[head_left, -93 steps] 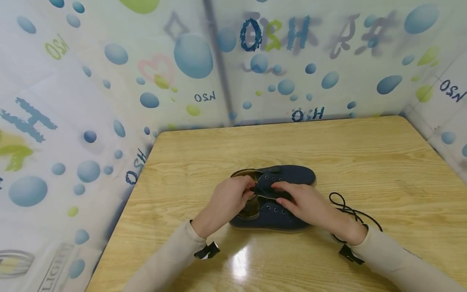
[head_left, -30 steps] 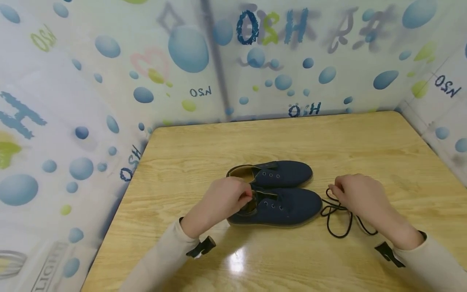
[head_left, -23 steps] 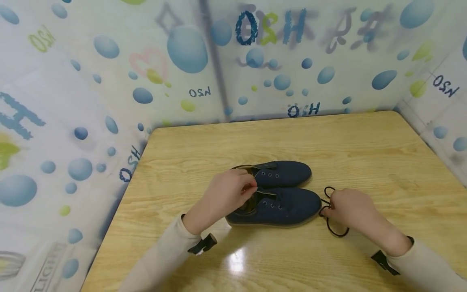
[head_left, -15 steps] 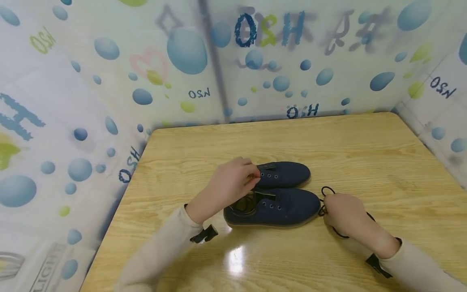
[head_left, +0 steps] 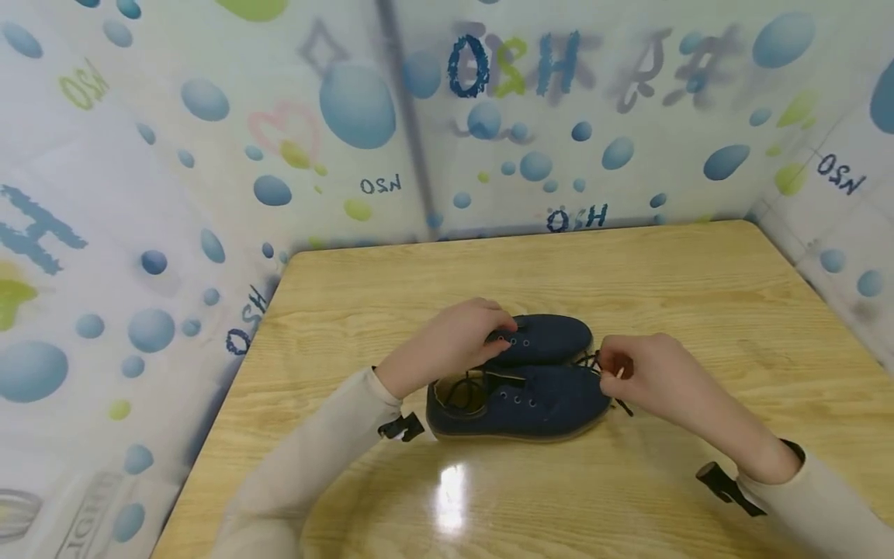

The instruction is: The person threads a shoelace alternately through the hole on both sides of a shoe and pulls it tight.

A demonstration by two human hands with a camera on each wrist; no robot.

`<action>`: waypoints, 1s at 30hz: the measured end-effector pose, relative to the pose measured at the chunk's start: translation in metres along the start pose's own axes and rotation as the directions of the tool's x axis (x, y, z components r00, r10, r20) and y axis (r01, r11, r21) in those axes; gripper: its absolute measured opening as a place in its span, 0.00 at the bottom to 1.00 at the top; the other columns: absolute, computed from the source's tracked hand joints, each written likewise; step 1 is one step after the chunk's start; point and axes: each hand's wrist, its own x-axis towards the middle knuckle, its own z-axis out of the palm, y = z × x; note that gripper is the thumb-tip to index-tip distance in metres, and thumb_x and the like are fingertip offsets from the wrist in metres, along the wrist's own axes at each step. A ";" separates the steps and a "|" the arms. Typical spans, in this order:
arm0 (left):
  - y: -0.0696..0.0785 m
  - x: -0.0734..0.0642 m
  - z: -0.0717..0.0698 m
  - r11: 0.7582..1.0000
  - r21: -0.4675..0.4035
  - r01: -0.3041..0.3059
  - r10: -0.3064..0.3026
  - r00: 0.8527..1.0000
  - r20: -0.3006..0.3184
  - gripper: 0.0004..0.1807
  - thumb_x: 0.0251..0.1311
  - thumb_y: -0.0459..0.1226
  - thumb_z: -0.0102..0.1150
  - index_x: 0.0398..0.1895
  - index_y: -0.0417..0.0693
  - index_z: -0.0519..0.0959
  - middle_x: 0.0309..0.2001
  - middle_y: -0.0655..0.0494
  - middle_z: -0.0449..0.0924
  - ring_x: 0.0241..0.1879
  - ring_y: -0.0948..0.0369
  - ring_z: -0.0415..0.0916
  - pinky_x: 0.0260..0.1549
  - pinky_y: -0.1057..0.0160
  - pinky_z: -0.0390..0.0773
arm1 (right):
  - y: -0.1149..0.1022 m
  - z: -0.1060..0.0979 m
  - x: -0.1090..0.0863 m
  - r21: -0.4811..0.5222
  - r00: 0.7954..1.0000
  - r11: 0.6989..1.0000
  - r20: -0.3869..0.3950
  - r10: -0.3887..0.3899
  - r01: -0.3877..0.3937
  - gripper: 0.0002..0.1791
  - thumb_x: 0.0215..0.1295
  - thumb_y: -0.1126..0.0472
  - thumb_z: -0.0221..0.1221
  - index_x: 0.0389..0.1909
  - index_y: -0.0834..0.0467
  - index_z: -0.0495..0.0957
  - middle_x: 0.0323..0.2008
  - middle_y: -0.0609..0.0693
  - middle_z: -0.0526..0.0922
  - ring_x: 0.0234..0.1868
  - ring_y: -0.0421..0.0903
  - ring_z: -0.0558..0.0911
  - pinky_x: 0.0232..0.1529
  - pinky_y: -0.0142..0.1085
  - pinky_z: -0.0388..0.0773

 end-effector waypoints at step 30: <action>0.021 0.003 0.018 0.638 -0.770 0.002 -0.193 0.969 -0.156 0.08 0.72 0.36 0.53 0.47 0.42 0.76 0.38 0.45 0.85 0.37 0.49 0.83 0.35 0.59 0.84 | -0.012 0.034 0.053 0.262 0.984 0.951 -0.114 -0.141 0.166 0.08 0.67 0.69 0.60 0.44 0.58 0.76 0.37 0.52 0.87 0.32 0.43 0.85 0.33 0.34 0.81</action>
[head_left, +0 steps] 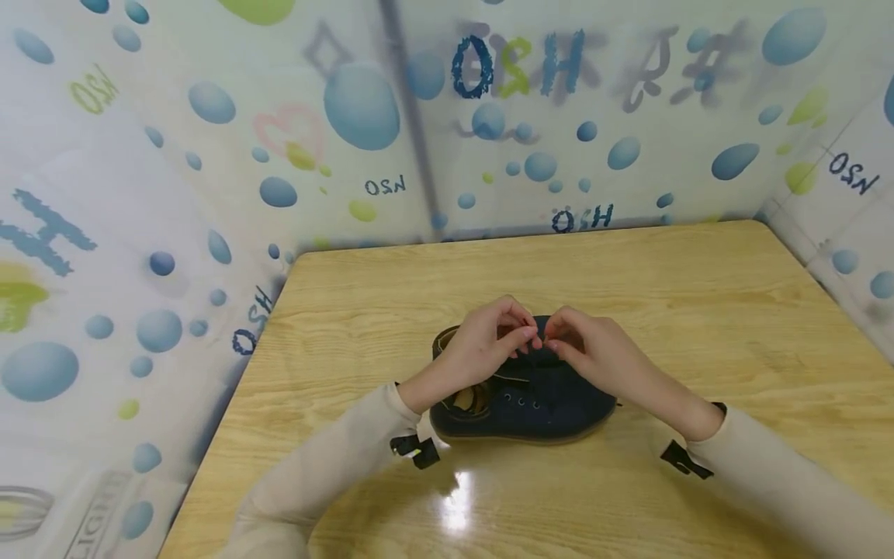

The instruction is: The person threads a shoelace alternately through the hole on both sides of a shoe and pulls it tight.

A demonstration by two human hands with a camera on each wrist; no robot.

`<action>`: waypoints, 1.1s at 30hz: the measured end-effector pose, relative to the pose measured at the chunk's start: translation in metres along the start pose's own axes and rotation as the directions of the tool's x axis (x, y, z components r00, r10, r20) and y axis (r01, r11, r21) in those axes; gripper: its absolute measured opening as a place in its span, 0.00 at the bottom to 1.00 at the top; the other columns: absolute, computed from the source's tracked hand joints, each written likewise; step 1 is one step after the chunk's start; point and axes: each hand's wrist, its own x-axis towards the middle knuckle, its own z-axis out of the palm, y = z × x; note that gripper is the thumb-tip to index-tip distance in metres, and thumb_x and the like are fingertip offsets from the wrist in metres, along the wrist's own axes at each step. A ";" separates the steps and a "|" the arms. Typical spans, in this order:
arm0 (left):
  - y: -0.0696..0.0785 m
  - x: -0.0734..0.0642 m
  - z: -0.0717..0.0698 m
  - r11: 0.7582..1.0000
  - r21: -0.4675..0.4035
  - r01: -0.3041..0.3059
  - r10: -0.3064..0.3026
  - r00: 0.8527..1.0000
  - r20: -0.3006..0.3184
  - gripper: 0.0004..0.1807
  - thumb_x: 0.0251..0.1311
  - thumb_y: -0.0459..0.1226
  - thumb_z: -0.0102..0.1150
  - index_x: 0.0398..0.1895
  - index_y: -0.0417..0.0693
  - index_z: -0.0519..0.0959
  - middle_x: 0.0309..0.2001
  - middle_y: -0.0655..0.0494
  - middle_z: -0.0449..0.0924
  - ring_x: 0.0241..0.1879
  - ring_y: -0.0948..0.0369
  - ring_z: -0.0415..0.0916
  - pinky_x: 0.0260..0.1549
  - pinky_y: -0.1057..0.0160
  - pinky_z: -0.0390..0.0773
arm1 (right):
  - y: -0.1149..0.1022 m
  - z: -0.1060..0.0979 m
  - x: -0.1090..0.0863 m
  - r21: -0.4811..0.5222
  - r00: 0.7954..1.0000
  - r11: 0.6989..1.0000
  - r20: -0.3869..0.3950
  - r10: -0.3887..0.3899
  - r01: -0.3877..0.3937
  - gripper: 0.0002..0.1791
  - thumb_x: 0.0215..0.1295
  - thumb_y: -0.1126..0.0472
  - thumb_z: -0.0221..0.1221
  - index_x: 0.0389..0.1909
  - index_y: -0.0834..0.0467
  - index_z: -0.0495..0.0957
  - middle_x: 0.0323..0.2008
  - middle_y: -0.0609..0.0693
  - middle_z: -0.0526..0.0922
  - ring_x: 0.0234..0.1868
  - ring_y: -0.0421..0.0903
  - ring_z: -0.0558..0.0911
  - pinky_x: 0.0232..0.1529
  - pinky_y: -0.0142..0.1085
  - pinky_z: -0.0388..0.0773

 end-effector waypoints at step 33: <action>-0.006 0.020 0.017 0.652 0.742 -0.157 0.066 0.986 0.151 0.03 0.63 0.38 0.65 0.36 0.51 0.87 0.34 0.58 0.88 0.32 0.65 0.84 0.33 0.72 0.80 | 0.032 0.023 0.016 0.004 0.991 0.996 0.097 0.092 -0.093 0.03 0.65 0.63 0.63 0.39 0.55 0.84 0.38 0.52 0.86 0.29 0.38 0.77 0.32 0.33 0.73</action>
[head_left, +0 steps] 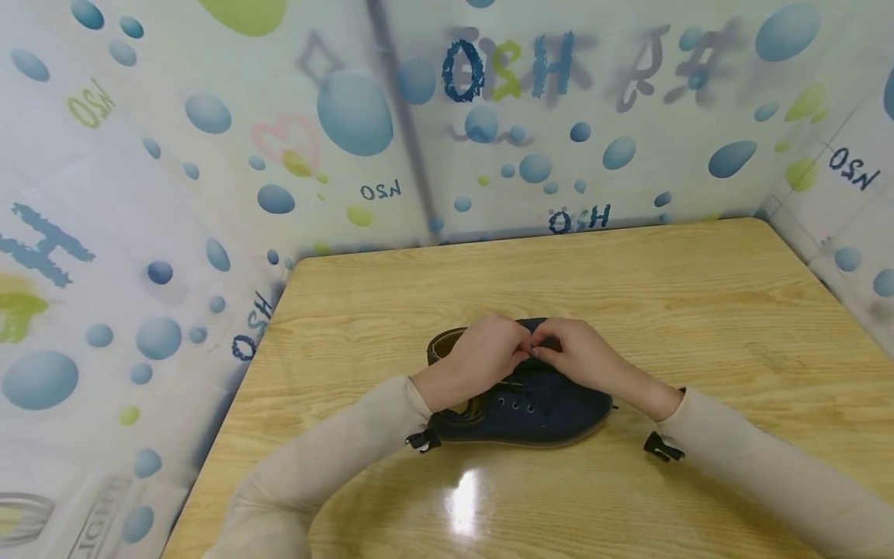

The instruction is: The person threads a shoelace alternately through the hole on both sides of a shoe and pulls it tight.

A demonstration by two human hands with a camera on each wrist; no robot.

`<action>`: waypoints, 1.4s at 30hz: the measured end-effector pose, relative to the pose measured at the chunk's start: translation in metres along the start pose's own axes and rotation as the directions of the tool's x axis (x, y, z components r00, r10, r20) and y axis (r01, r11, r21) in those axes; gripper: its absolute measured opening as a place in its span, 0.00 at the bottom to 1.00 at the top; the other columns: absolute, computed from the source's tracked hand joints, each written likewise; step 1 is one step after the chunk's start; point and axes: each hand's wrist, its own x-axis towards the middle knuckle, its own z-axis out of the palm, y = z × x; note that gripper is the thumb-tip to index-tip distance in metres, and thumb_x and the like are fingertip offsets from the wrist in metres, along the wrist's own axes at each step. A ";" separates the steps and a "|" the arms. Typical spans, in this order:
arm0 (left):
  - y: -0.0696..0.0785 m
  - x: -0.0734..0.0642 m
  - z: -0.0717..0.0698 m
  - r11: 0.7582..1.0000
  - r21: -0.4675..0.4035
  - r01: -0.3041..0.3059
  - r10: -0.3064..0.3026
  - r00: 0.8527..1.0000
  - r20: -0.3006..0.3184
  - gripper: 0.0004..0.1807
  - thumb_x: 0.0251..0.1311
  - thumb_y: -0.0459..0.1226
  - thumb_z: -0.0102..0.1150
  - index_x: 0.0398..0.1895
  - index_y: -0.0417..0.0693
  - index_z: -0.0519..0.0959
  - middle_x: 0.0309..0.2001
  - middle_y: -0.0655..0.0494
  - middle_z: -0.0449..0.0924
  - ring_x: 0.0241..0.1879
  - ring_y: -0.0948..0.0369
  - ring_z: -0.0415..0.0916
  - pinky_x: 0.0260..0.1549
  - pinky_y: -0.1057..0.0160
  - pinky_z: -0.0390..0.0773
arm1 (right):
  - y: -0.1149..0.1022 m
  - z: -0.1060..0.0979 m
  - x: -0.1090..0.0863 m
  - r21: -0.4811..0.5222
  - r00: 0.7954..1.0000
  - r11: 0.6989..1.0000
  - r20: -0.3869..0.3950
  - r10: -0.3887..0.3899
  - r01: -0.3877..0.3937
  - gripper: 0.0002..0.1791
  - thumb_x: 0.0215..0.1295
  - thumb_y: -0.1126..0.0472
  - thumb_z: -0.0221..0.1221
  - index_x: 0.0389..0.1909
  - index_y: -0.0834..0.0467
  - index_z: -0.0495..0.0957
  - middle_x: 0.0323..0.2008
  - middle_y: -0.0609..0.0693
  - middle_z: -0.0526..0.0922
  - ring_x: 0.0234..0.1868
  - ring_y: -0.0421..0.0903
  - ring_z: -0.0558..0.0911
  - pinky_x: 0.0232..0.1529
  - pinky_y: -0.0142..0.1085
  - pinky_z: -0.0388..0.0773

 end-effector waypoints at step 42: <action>-0.034 0.019 -0.017 0.294 -0.955 0.040 -0.357 0.931 -0.071 0.11 0.63 0.29 0.62 0.47 0.34 0.83 0.40 0.46 0.88 0.37 0.65 0.86 0.45 0.60 0.85 | 0.004 0.000 -0.002 -0.032 0.993 0.995 -0.073 -0.094 0.092 0.02 0.57 0.64 0.70 0.30 0.58 0.88 0.34 0.47 0.87 0.37 0.45 0.85 0.39 0.35 0.79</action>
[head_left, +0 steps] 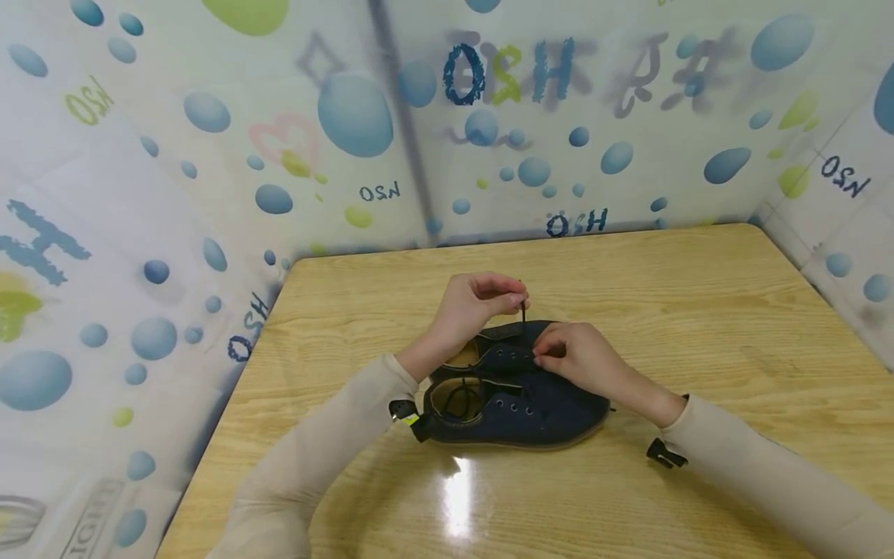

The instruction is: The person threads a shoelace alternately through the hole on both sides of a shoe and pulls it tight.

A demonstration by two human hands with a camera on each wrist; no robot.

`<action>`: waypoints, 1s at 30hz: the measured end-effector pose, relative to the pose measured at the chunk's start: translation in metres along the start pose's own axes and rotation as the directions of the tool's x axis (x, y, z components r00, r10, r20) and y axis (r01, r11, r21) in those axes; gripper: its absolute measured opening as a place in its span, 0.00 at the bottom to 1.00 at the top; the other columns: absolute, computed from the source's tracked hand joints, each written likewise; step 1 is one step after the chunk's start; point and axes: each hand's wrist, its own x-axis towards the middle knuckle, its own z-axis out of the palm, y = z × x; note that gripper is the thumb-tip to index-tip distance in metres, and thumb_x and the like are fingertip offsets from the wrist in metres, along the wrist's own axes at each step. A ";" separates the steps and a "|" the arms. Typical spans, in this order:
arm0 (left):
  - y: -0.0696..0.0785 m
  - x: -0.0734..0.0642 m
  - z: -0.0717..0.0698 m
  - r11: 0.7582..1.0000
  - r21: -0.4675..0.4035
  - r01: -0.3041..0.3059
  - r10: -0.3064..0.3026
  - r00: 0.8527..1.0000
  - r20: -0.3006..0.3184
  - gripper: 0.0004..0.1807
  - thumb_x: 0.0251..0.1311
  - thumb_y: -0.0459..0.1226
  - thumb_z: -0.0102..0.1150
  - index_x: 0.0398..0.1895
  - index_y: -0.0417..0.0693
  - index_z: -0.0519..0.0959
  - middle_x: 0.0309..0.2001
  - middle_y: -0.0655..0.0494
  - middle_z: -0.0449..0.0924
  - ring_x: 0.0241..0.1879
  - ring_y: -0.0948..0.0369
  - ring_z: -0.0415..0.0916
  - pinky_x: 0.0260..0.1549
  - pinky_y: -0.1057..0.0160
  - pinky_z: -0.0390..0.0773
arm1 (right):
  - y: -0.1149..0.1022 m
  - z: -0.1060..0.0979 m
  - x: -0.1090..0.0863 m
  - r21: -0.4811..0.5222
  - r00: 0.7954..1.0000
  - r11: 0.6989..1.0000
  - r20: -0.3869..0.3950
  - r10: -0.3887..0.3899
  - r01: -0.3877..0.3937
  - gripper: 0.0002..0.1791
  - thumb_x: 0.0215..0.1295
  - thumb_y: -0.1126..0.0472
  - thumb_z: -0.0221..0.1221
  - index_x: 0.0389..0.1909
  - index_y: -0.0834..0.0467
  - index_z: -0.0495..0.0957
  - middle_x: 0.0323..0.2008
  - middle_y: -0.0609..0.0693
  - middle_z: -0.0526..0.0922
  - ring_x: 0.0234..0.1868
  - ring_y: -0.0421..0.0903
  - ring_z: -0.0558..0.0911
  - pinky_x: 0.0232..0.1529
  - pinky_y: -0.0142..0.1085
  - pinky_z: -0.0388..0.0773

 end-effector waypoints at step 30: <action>0.163 -0.080 -0.066 0.247 -0.788 -0.564 0.526 0.761 -0.380 0.11 0.55 0.16 0.58 0.39 0.31 0.84 0.37 0.37 0.81 0.32 0.50 0.84 0.23 0.63 0.82 | -0.002 0.000 0.001 -0.027 0.999 1.000 0.032 -0.009 0.010 0.03 0.59 0.65 0.68 0.34 0.55 0.87 0.34 0.47 0.86 0.26 0.34 0.75 0.29 0.29 0.72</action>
